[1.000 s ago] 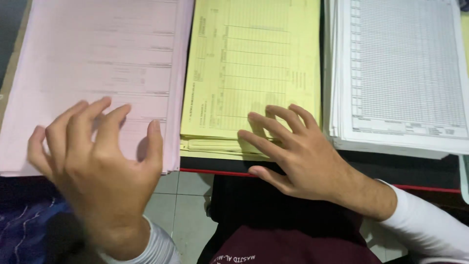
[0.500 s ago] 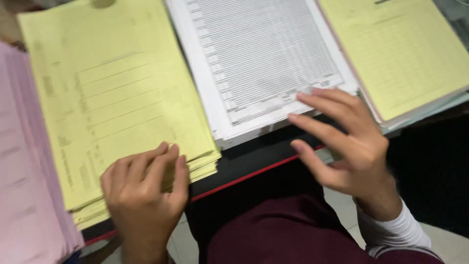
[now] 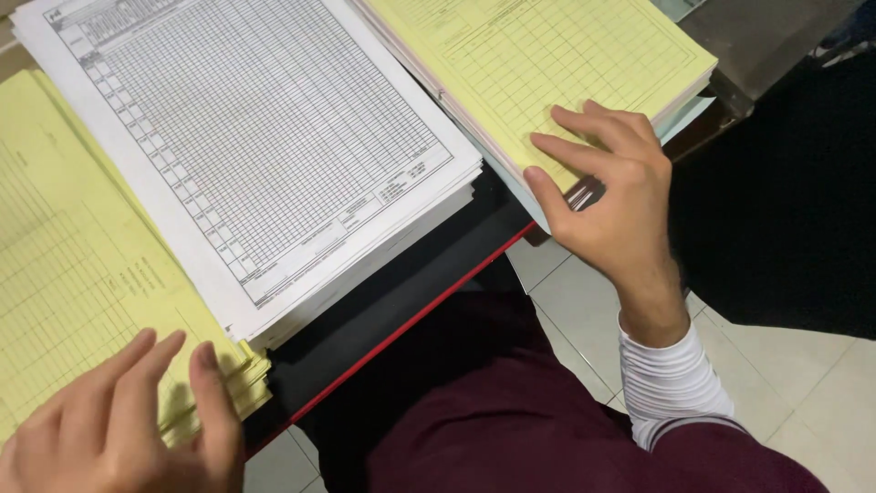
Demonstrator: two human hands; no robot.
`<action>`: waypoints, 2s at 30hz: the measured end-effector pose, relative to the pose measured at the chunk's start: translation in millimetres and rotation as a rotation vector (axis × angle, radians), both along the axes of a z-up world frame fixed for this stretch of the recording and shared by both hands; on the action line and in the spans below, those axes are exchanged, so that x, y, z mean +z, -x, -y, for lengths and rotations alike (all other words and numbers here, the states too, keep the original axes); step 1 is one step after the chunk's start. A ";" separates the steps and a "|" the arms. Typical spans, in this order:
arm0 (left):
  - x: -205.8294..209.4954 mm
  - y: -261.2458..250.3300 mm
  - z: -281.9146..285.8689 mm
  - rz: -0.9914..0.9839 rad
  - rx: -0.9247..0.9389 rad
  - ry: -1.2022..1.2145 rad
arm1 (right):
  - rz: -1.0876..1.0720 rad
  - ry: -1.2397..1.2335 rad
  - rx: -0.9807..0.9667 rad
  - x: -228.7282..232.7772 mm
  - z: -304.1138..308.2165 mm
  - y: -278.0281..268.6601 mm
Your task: Sorting and reviewing stacks of printed documents by flipping through pages.
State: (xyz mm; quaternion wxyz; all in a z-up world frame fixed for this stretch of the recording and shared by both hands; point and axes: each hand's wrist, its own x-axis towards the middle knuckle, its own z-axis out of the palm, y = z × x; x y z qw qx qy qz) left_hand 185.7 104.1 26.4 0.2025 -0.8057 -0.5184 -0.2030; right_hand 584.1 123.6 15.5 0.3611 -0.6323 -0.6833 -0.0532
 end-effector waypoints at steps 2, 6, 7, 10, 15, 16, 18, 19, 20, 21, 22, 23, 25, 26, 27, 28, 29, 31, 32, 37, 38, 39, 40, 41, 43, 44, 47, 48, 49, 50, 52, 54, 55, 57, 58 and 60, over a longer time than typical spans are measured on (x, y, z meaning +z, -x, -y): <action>15.7 -30.3 -6.2 0.090 -0.138 -0.023 | -0.007 -0.006 -0.001 -2.5 -0.8 -3.0; 28.6 -89.5 -10.9 0.244 -0.319 -0.133 | -0.039 0.019 -0.015 3.3 -1.9 -4.1; 32.7 -102.9 -10.2 0.243 -0.319 -0.135 | -0.039 0.016 -0.014 3.5 -1.9 -4.8; 40.9 -135.7 -12.9 0.345 -0.355 -0.097 | -0.015 -0.001 -0.026 8.2 -4.3 -8.3; 42.8 -160.0 -21.6 0.317 -0.521 0.042 | 0.009 -0.138 0.038 9.1 -3.5 -23.1; 44.3 -164.1 -23.6 0.319 -0.516 0.038 | 0.010 -0.140 0.044 8.9 -4.0 -23.3; 47.3 -172.2 -28.0 0.327 -0.572 0.053 | 0.052 -0.288 0.012 8.6 -5.3 -23.8; 47.6 -177.0 -31.0 0.328 -0.566 0.048 | 0.054 -0.291 0.018 11.8 -2.3 -20.8; 48.0 -180.9 -33.0 0.314 -0.570 0.009 | 0.046 -0.301 -0.001 14.3 1.6 -16.7; 48.3 -184.3 -34.9 0.300 -0.573 -0.030 | 0.038 -0.310 -0.020 16.8 5.5 -12.3; 49.8 -186.9 -35.6 0.298 -0.561 -0.037 | 0.036 -0.316 -0.006 23.4 7.1 -3.1; 51.4 -189.3 -36.3 0.302 -0.563 -0.083 | 0.071 -0.339 0.034 30.0 9.0 6.2; 50.2 -195.1 -39.6 0.307 -0.568 -0.132 | 0.109 -0.365 0.072 40.0 14.3 22.1; 47.0 -196.7 -40.1 0.329 -0.575 -0.152 | 0.089 -0.377 0.113 42.5 16.9 30.1; 43.5 -197.8 -40.6 0.351 -0.582 -0.172 | 0.068 -0.388 0.154 44.9 19.7 38.6; 46.8 -194.3 -39.8 0.352 -0.568 -0.174 | 0.067 -0.387 0.168 40.4 22.2 39.6; 50.0 -190.2 -39.2 0.426 -0.629 -0.120 | 0.062 -0.394 0.174 35.9 24.5 41.0; 56.2 -177.3 -36.7 0.503 -0.661 -0.070 | 0.053 -0.397 0.209 30.2 26.6 40.3; 59.0 -167.4 -34.7 0.553 -0.671 -0.011 | 0.088 -0.349 0.174 27.3 26.7 39.7; 69.4 -109.2 -15.2 0.800 -0.577 0.182 | 0.065 -0.279 0.257 11.2 22.2 42.7; 70.5 -98.1 -10.2 0.808 -0.519 0.210 | 0.056 -0.277 0.270 9.0 22.3 46.0; 71.7 -87.2 -4.8 0.816 -0.462 0.237 | 0.047 -0.275 0.284 6.8 22.2 49.2; 71.7 -77.2 -0.2 0.817 -0.427 0.230 | 0.038 -0.270 0.317 7.8 21.9 55.7; 71.6 -67.3 4.7 0.815 -0.379 0.209 | 0.043 -0.259 0.350 8.7 21.6 62.2; 71.1 -46.1 14.2 0.812 -0.306 0.174 | 0.044 -0.254 0.409 11.5 18.1 78.4; 71.0 -35.4 19.3 0.775 -0.271 0.156 | 0.040 -0.259 0.464 13.8 15.8 87.7; 68.5 -1.1 37.9 0.721 -0.164 0.172 | 0.042 -0.302 0.578 18.1 4.7 123.2; 67.6 10.4 43.8 0.702 -0.121 0.211 | 0.053 -0.344 0.607 19.2 0.5 136.3; 64.3 18.8 48.3 0.701 -0.101 0.203 | 0.048 -0.346 0.627 20.7 -2.1 147.4; 60.8 27.7 52.7 0.687 -0.029 0.182 | 0.032 -0.324 0.677 22.4 -4.3 158.9; 53.5 42.5 58.8 0.671 0.058 0.155 | 0.012 -0.304 0.742 21.9 -9.2 178.8; 45.7 54.6 61.6 0.593 0.149 0.120 | 0.028 -0.307 0.793 17.6 -14.2 195.4; 43.3 55.9 63.6 0.595 0.162 0.119 | 0.026 -0.305 0.806 15.6 -14.9 201.7; 39.4 58.1 64.2 0.412 0.326 0.083 | 0.098 -0.331 0.773 12.2 -17.7 213.4; 35.4 56.3 63.8 0.412 0.333 0.076 | 0.098 -0.337 0.780 10.9 -18.0 218.2; 26.6 51.1 62.9 0.305 0.319 0.070 | 0.139 -0.372 0.726 7.5 -17.6 225.9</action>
